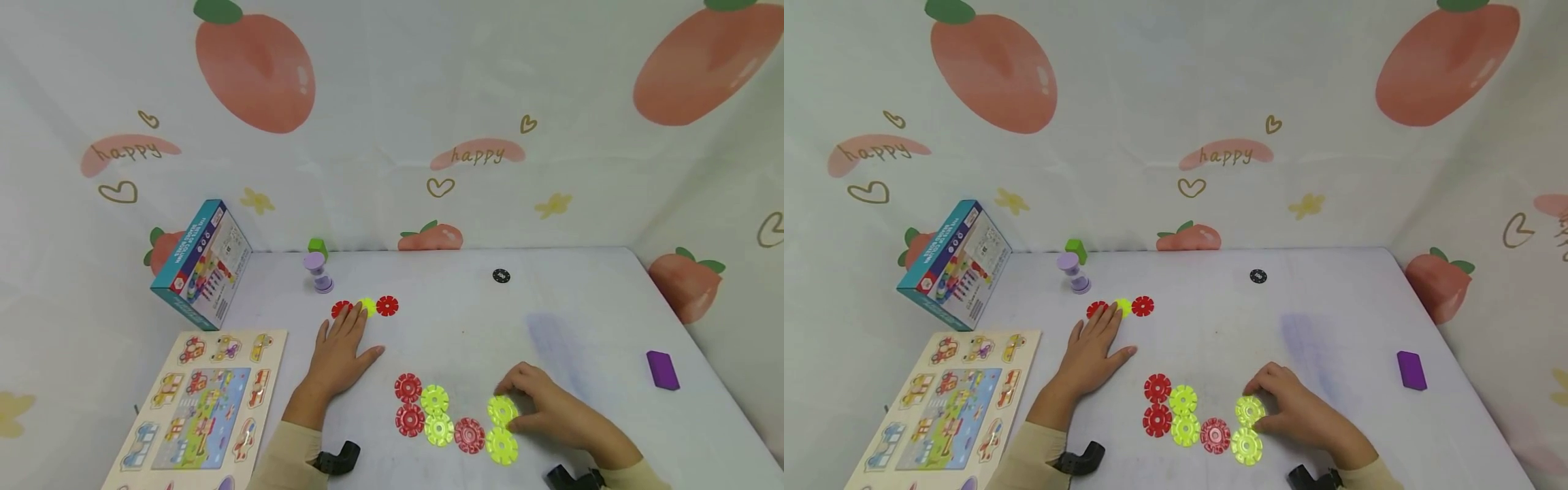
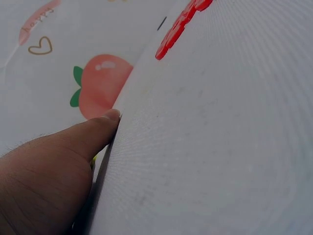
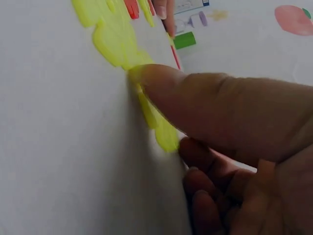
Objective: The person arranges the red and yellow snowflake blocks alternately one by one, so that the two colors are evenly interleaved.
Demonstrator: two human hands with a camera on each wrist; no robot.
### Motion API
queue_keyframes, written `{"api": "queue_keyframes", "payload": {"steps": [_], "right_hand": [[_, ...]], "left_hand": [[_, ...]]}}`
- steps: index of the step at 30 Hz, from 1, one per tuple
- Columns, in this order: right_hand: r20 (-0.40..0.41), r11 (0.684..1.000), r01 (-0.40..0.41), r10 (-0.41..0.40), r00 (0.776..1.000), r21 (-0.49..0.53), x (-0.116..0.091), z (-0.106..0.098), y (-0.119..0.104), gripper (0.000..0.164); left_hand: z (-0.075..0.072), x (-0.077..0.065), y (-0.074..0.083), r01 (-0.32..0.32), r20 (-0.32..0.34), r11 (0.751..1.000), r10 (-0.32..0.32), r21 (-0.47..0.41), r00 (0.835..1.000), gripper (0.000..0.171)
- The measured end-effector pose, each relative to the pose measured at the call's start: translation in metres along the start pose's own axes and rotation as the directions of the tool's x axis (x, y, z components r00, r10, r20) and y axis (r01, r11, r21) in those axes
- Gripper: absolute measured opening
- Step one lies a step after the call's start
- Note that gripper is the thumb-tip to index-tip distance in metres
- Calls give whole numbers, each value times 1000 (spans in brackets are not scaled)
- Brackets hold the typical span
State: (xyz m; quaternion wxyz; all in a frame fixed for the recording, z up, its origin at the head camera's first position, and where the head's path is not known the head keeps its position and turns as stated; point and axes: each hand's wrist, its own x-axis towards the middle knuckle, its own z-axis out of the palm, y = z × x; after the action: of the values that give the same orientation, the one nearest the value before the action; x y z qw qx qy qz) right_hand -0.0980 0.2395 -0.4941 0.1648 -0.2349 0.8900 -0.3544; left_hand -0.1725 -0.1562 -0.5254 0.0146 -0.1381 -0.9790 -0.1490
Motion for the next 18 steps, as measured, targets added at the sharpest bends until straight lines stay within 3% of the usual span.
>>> {"api": "queue_keyframes", "payload": {"steps": [5,10,14,18], "right_hand": [[9,988,-88,87,996,125,0,0,0,30],[-83,958,-101,127,988,267,7,-2,-2,23],[-141,932,-111,168,976,346,25,-5,-3,24],[-164,891,-114,204,965,440,57,-8,-5,23]], "left_hand": [[0,-1,1,5,6,1000,-5,2,1000,84],[0,-2,0,5,1,1000,-5,1,1000,84],[0,-1,-1,13,-2,1000,-13,9,1000,84],[0,0,1,5,2,1000,-5,3,1000,85]]}}
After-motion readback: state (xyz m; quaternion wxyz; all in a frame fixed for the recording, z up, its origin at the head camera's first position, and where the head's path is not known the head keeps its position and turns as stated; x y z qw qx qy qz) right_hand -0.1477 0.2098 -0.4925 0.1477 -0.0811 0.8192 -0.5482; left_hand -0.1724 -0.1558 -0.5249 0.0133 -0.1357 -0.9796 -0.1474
